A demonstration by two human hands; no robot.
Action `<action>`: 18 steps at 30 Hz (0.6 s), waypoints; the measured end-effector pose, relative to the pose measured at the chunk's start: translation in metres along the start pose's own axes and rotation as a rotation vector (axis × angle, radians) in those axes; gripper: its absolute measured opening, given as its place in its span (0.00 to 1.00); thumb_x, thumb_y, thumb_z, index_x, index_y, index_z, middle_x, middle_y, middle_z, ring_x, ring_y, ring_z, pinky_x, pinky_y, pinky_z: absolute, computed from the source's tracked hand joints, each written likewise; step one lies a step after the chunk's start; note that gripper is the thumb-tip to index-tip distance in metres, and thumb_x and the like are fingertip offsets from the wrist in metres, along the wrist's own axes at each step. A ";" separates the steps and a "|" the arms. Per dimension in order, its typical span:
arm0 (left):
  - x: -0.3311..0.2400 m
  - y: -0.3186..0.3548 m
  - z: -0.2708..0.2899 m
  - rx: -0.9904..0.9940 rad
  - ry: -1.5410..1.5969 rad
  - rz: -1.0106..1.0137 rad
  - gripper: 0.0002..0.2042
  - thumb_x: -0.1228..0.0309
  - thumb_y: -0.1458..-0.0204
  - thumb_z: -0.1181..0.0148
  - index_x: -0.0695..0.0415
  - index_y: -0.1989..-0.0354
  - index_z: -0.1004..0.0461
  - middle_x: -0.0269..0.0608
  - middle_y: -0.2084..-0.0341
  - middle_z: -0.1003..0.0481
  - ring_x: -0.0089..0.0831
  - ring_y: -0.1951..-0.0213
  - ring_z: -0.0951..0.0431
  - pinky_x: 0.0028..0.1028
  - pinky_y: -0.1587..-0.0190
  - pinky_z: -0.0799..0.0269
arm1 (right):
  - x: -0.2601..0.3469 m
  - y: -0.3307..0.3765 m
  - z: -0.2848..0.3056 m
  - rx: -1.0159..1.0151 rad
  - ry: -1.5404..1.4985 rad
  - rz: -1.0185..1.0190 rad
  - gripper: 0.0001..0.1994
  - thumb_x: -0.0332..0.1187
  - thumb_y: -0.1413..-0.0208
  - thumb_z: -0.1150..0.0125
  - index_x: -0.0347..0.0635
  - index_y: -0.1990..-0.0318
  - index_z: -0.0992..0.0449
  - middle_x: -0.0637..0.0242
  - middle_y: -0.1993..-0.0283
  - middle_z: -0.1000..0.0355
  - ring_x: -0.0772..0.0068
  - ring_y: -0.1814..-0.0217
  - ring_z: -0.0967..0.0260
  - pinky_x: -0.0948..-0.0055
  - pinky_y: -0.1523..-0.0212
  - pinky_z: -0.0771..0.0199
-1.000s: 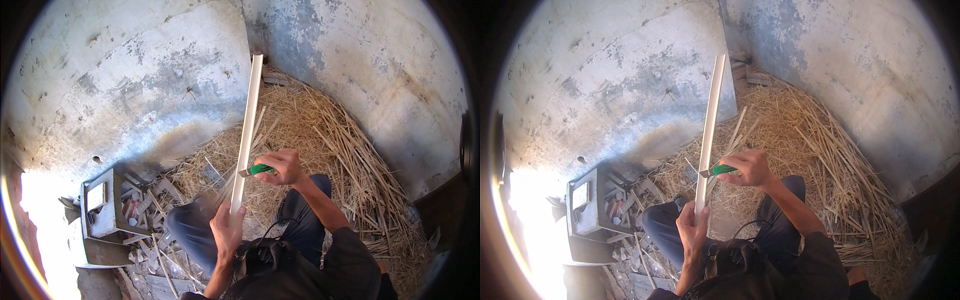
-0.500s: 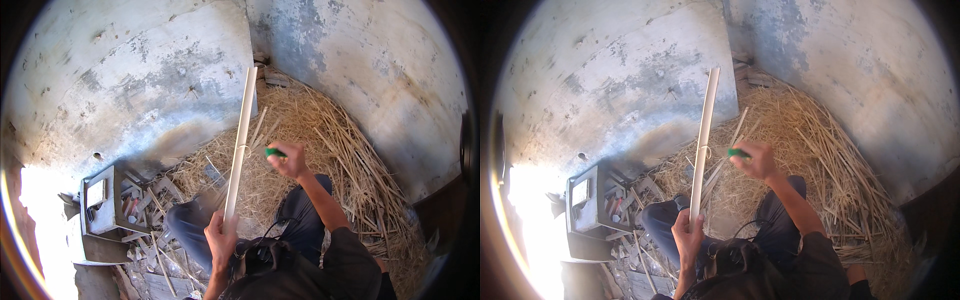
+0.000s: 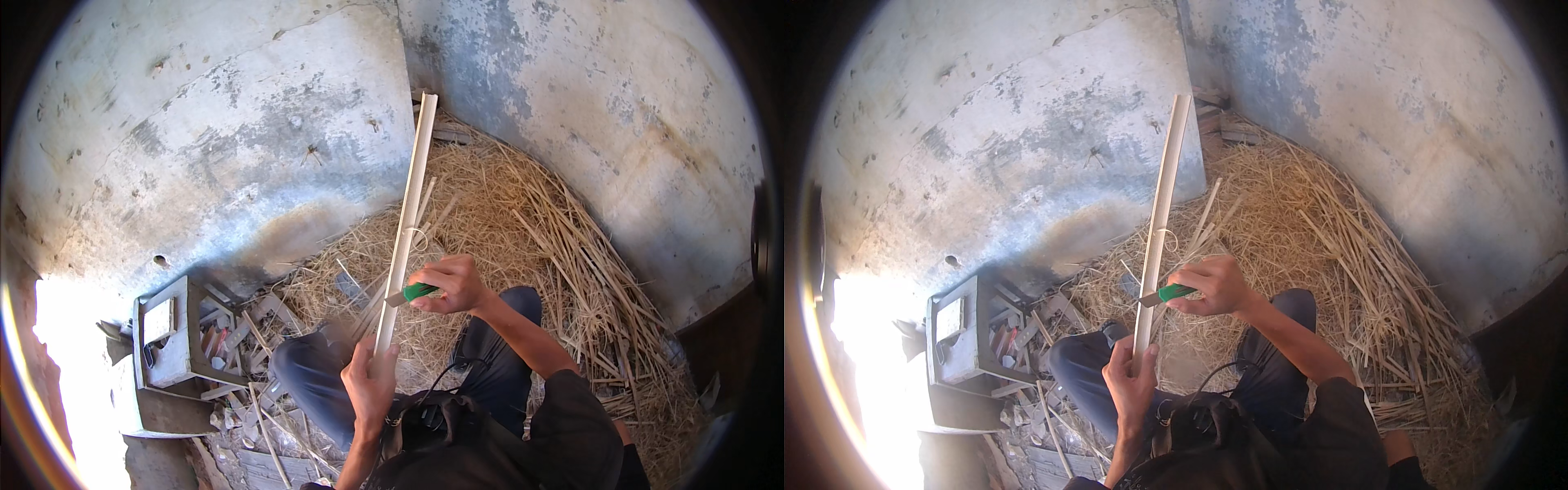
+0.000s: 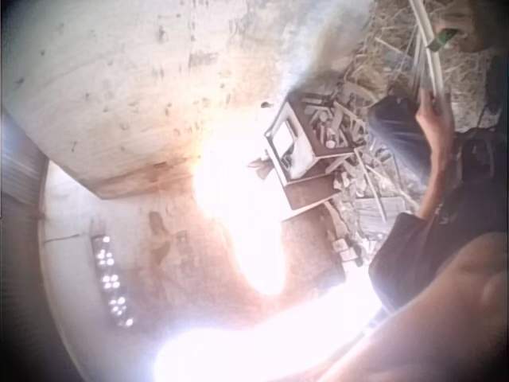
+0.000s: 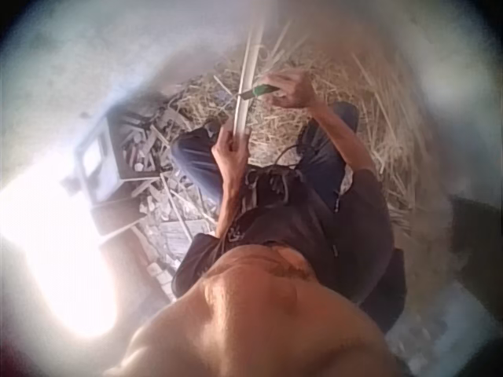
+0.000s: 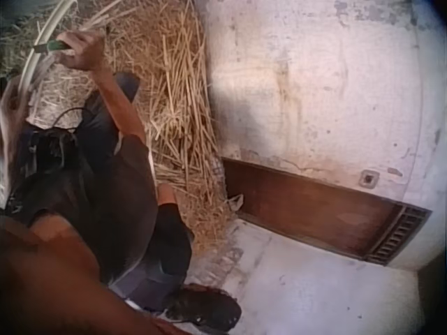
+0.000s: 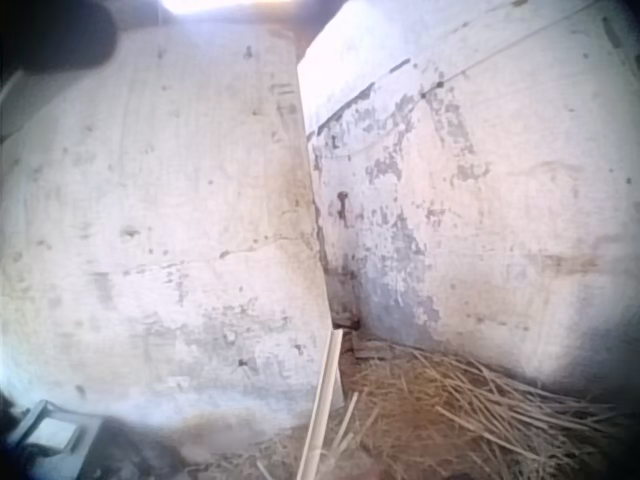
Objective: The person sits on the floor and uses a green utility knife to shave thin strips from a long piece of bamboo. They hold the bamboo vertically and repeatedly scrape the blade along its length to remove the outer layer, creating a pile of shavings on the floor.
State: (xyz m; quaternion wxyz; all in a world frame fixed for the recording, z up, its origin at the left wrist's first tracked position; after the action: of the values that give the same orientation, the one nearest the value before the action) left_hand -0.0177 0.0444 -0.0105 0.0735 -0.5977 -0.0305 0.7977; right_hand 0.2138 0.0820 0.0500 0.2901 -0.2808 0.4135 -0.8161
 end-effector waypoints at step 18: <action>0.014 0.014 0.005 0.034 0.013 0.048 0.11 0.73 0.41 0.27 0.64 0.55 0.19 0.38 0.76 0.20 0.16 0.72 0.27 0.25 0.69 0.29 | -0.041 0.009 0.020 -0.167 0.065 -0.200 0.18 0.56 0.35 0.32 0.52 0.64 0.16 0.76 0.78 0.24 0.78 0.81 0.26 0.71 0.79 0.28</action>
State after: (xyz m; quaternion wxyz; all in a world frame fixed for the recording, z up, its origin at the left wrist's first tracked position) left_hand -0.0275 0.0332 -0.0239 0.0645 -0.6022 -0.0020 0.7958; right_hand 0.2578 0.0962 0.0439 0.1693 -0.3171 0.4591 -0.8124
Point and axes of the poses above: each hand's wrist, its own y-axis away from the middle knuckle, its own z-axis out of the back of the hand, x = y × z, the point moved 8 cm from there along -y, towards the middle knuckle
